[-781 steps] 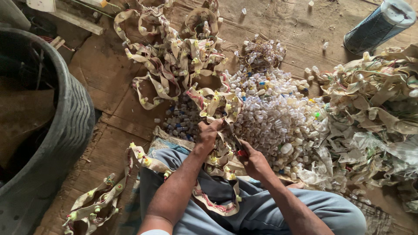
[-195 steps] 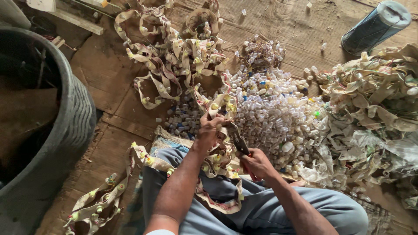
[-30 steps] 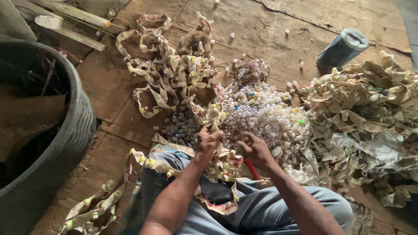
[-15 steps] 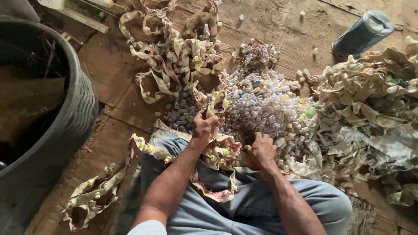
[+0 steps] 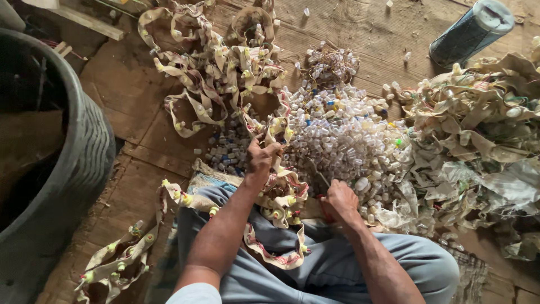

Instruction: The person sits on the floor and uses pliers to cut the plastic sockets off a string of Christmas lights. The person repeatedly pulls the light string taut, positions the pliers around the socket, and cuts it off, dropping the pieces onto a pile on the floor.

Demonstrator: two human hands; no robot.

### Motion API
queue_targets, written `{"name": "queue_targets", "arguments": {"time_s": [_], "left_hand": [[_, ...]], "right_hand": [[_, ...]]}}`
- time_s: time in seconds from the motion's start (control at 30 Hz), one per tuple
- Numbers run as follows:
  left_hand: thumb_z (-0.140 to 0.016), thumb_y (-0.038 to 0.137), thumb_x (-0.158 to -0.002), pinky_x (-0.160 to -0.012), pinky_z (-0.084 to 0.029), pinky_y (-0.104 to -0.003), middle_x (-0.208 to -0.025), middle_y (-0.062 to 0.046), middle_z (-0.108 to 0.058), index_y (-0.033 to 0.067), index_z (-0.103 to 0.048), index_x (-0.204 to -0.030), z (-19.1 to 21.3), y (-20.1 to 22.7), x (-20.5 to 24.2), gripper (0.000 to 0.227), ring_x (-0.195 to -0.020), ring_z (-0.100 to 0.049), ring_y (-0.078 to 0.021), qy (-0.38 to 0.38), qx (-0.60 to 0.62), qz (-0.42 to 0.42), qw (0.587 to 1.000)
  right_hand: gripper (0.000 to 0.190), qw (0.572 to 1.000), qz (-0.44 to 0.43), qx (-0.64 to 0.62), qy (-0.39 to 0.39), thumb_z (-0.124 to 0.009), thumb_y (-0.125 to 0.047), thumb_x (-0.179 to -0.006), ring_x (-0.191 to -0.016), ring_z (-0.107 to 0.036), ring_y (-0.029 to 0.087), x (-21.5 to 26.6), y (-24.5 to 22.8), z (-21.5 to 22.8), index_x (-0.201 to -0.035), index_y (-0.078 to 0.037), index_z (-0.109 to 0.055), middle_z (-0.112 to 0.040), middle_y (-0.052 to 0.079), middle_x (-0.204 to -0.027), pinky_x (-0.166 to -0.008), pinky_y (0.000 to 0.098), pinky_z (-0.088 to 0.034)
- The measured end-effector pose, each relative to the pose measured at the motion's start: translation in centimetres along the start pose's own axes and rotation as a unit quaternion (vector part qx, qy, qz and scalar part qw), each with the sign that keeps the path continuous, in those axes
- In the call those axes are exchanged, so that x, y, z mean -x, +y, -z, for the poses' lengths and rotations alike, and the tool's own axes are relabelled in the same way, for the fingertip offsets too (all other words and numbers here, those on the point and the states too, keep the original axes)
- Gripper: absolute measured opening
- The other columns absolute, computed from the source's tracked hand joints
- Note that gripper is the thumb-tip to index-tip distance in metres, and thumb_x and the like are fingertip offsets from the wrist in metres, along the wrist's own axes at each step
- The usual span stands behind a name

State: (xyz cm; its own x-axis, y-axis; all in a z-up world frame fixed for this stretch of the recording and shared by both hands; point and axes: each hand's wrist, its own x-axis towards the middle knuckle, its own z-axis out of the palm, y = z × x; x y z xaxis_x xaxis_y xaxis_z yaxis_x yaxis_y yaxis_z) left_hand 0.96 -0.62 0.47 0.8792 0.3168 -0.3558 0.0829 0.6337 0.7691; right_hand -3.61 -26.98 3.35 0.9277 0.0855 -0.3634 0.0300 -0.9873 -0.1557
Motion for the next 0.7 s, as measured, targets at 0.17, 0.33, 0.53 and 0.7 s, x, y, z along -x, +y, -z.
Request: {"name": "queue_targets", "arguments": {"time_s": [0.17, 0.33, 0.53, 0.7], "left_hand": [[-0.07, -0.007, -0.086, -0.075, -0.063, -0.032, -0.098, -0.014, -0.07, -0.0079, -0.058, -0.123, -0.4, 0.5, 0.0, 0.039, -0.08, -0.074, -0.0207, -0.077, 0.079, -0.049, 0.993], [-0.069, -0.007, -0.085, -0.076, -0.061, -0.034, -0.102, -0.013, -0.07, -0.0036, -0.05, -0.128, -0.5, 1.0, 0.3, 0.047, -0.085, -0.072, -0.0218, -0.036, 0.081, -0.012, 0.996], [-0.067, -0.008, -0.088, -0.089, -0.059, -0.032, -0.11, -0.016, -0.07, -0.0047, -0.048, -0.136, -0.2, 0.5, 0.6, 0.052, -0.096, -0.071, -0.0212, -0.094, 0.1, -0.07, 0.988], [-0.069, -0.007, -0.087, -0.089, -0.058, -0.032, -0.111, -0.014, -0.07, -0.0033, -0.05, -0.134, -0.8, 0.0, 0.4, 0.052, -0.099, -0.07, -0.0189, -0.074, 0.068, -0.112, 0.989]], "right_hand": [[0.03, 0.969, -0.068, -0.167, -0.17, -0.071, -0.027, -0.086, -0.075, -0.072, 0.032, -1.1, 0.0, 0.7, -0.089, 0.002, -0.078, -0.075, 0.018, -0.08, -0.069, 0.0426, -0.057], [0.017, 0.849, -0.04, -0.495, -0.183, -0.065, -0.013, -0.089, -0.067, -0.071, 0.02, -0.6, 0.2, 1.4, -0.092, 0.0, -0.074, -0.074, 0.01, -0.078, -0.061, 0.0342, -0.059], [0.018, 0.854, 0.111, -0.479, -0.169, -0.065, -0.015, -0.097, -0.085, -0.071, 0.017, 0.5, -1.1, 0.4, -0.101, 0.001, -0.073, -0.073, 0.008, -0.089, -0.078, 0.0316, -0.059], [0.023, 0.762, 0.004, -0.58, -0.289, -0.063, -0.01, -0.087, -0.087, -0.071, 0.019, 2.5, -3.4, 1.1, -0.11, -0.006, -0.064, -0.07, 0.006, -0.098, -0.071, 0.0384, -0.061]]}}
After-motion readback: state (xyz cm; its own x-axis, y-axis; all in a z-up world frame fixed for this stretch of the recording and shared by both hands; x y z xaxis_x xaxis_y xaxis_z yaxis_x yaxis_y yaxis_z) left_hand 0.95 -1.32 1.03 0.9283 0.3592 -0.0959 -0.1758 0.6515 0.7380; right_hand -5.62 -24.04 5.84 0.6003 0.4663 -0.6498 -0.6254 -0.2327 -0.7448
